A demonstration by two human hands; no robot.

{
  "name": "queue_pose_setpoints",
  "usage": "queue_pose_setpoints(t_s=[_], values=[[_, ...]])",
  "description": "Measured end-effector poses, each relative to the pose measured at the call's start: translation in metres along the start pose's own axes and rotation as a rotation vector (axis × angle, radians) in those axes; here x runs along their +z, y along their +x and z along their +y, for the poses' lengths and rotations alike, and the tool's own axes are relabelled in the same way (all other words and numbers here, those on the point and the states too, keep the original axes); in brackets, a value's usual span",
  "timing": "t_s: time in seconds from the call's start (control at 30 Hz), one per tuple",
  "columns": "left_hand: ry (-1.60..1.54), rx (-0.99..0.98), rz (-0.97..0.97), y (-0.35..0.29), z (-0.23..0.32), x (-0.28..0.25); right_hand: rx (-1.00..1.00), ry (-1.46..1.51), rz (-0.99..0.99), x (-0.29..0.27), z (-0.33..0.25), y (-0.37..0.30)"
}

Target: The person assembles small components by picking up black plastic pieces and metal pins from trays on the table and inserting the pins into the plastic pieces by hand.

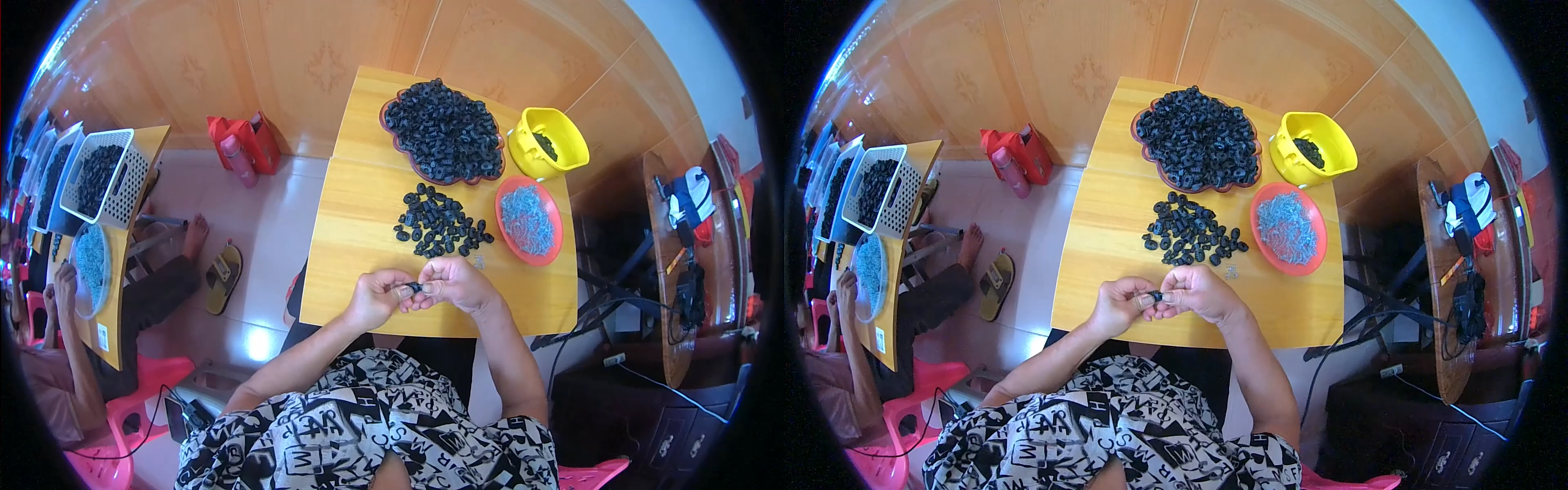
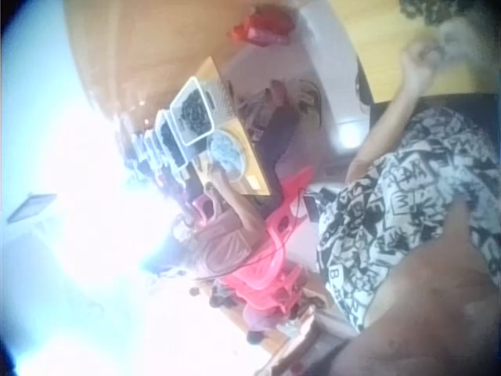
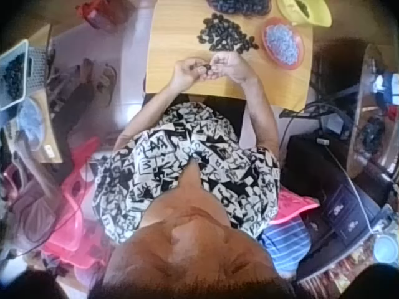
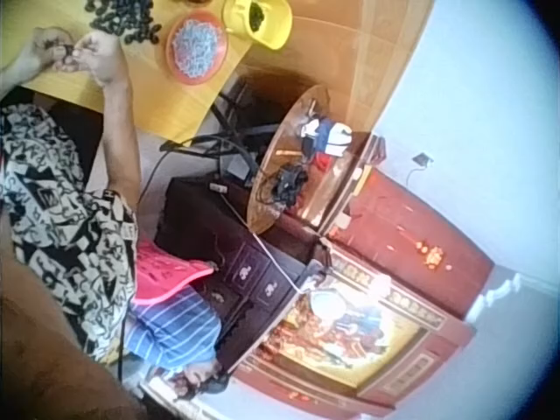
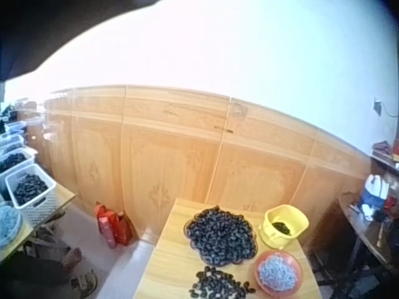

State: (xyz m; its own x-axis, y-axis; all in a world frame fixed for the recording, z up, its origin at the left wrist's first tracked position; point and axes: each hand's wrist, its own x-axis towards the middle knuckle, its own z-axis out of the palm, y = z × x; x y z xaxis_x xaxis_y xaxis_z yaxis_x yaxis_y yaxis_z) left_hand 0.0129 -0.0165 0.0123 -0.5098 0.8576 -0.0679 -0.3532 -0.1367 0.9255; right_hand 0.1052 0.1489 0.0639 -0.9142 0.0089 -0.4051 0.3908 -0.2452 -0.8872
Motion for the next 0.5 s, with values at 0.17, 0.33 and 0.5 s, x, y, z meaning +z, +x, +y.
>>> queue_pose_setpoints(t_s=[0.17, 0.33, 0.5], values=[[0.002, -0.046, -0.013, -0.002, -0.002, 0.000, 0.073, 0.104, -0.048, -0.004, 0.006, 0.003], [0.069, -0.042, -0.058, -0.002, 0.001, -0.002, 0.128, 0.081, -0.097, -0.008, 0.012, 0.009], [0.066, -0.030, -0.054, 0.004, -0.003, -0.002, 0.065, 0.098, -0.033, -0.008, 0.011, 0.009]])
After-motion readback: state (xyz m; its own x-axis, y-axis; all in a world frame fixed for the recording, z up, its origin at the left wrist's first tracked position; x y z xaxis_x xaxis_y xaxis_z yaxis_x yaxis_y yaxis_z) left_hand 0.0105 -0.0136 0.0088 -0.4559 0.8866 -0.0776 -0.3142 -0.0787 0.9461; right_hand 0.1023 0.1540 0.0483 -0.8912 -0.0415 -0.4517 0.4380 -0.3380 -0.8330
